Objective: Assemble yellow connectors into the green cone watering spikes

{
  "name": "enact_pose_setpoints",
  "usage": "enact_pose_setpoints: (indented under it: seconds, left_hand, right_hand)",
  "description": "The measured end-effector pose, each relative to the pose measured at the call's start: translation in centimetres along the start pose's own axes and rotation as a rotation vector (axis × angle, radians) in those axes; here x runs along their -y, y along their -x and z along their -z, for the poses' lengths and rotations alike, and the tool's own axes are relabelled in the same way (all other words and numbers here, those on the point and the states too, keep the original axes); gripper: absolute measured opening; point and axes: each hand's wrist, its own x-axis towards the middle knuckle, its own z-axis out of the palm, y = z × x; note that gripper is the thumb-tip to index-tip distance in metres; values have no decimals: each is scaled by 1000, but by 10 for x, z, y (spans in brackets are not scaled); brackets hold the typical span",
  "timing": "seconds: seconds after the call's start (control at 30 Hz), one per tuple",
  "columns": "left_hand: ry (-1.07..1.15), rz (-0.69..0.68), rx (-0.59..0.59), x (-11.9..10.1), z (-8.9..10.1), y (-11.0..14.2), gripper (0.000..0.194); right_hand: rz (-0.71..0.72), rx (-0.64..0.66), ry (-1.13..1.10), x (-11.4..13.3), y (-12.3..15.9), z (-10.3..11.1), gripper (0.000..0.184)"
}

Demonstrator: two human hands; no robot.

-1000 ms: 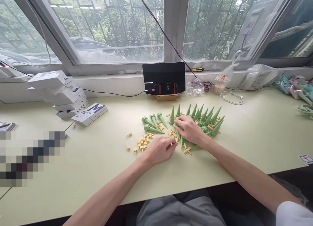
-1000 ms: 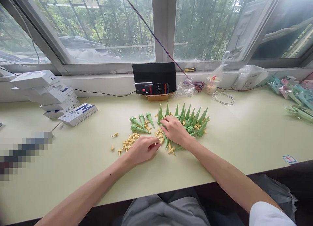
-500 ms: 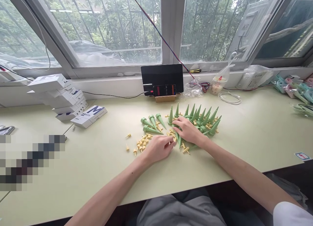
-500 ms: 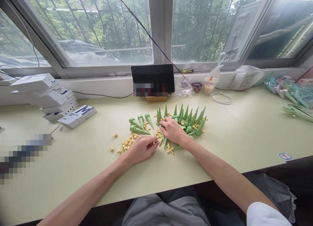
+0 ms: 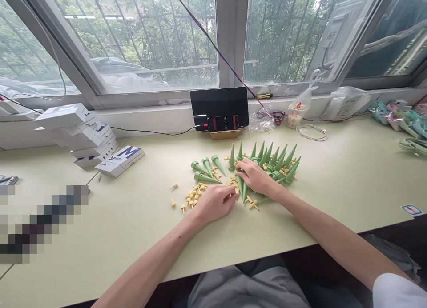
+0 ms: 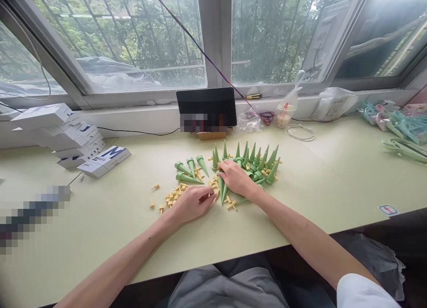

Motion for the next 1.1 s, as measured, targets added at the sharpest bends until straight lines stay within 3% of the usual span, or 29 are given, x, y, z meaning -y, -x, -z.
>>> enact_pose_setpoints:
  seconds: [0.2,0.43,0.53,0.8,1.0,1.1]
  left_hand:
    - [50,55,-34,2,0,0,27]
    - [154,230,-226,2,3,-4,22]
    - [194,317,-282,3,3,-5,18]
    - [298,279,-225,4,3,-5,22]
    - [628,428,-236,1,8,-8,27]
    - [736,433,-251,0,10,-9,33]
  right_hand:
    - [39,-68,-20,2,1,3,9]
    - [141,-244,-21,12,1,9,10]
    - [214,-264,-79,18,3,8,12]
    - [387,-235,-167,31,7,-4,15]
    - [357,-264,-163,29,8,-7,13]
    - [344,-284,-165,27,9,-9,12]
